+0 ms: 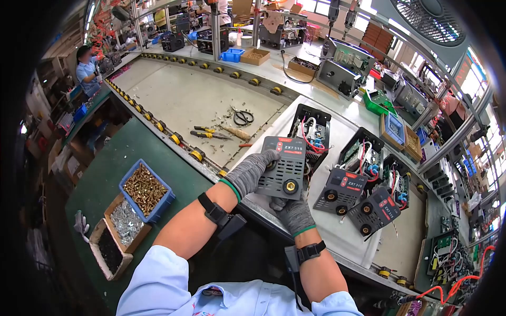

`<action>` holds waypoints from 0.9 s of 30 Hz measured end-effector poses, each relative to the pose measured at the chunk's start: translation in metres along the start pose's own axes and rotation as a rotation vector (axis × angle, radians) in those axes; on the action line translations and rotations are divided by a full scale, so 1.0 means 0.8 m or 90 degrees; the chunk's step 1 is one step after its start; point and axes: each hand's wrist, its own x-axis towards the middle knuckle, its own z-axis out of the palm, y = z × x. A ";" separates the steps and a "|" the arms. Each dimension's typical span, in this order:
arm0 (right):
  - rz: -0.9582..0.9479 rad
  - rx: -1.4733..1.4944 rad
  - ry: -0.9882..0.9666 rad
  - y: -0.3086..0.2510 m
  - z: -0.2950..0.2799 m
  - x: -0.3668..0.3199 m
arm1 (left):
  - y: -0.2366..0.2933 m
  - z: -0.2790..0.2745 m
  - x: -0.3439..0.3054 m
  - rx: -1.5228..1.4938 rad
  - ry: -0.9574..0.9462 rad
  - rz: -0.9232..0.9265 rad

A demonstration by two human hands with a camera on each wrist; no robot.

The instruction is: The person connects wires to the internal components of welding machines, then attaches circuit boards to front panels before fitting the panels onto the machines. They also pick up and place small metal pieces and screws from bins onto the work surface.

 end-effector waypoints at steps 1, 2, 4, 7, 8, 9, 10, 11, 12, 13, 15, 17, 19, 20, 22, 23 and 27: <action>0.012 -0.049 -0.044 -0.005 -0.003 0.001 | 0.001 0.003 -0.004 -0.020 0.000 -0.010; 0.014 -0.051 -0.045 -0.012 -0.007 -0.003 | 0.002 0.004 -0.008 -0.041 0.001 -0.019; 0.058 -0.072 0.060 -0.026 0.008 -0.012 | 0.006 0.000 -0.007 -0.022 -0.004 -0.012; 0.032 -0.096 0.123 -0.028 0.049 -0.030 | -0.001 -0.006 -0.001 -0.021 -0.022 -0.001; -0.009 -0.093 0.113 -0.021 0.045 -0.037 | -0.003 -0.006 0.004 -0.036 -0.033 0.009; -0.013 -0.095 0.110 -0.021 0.038 -0.034 | -0.001 -0.006 0.007 -0.034 -0.037 0.013; -0.006 -0.080 0.076 -0.019 0.022 -0.030 | -0.004 -0.005 0.008 -0.021 -0.038 0.003; 0.002 -0.063 0.043 -0.017 0.002 -0.025 | -0.007 -0.005 0.009 -0.007 -0.039 -0.008; 0.038 -0.024 -0.061 -0.022 -0.029 -0.014 | -0.004 -0.003 0.006 0.008 -0.023 -0.033; 0.036 -0.021 -0.061 -0.019 -0.027 -0.013 | -0.004 -0.001 0.005 0.011 -0.024 -0.035; 0.037 -0.032 -0.151 -0.015 -0.021 -0.004 | -0.004 0.003 0.002 -0.051 -0.015 -0.055; 0.017 -0.048 -0.043 -0.018 0.015 -0.014 | 0.000 0.002 -0.003 -0.080 -0.015 -0.054; -0.008 -0.064 0.065 -0.019 0.038 -0.025 | 0.004 0.000 -0.004 -0.107 -0.020 -0.055; -0.024 -0.130 0.082 -0.019 0.043 -0.028 | 0.004 -0.002 -0.002 -0.112 -0.030 -0.047; -0.046 -0.191 0.110 -0.019 0.028 -0.032 | -0.007 -0.007 0.014 -0.131 -0.064 -0.033; -0.003 -0.132 -0.005 -0.020 0.000 -0.021 | -0.016 -0.010 0.026 -0.128 -0.069 -0.038; 0.076 -0.033 -0.233 -0.022 -0.004 -0.005 | -0.011 -0.002 0.021 -0.126 -0.054 -0.047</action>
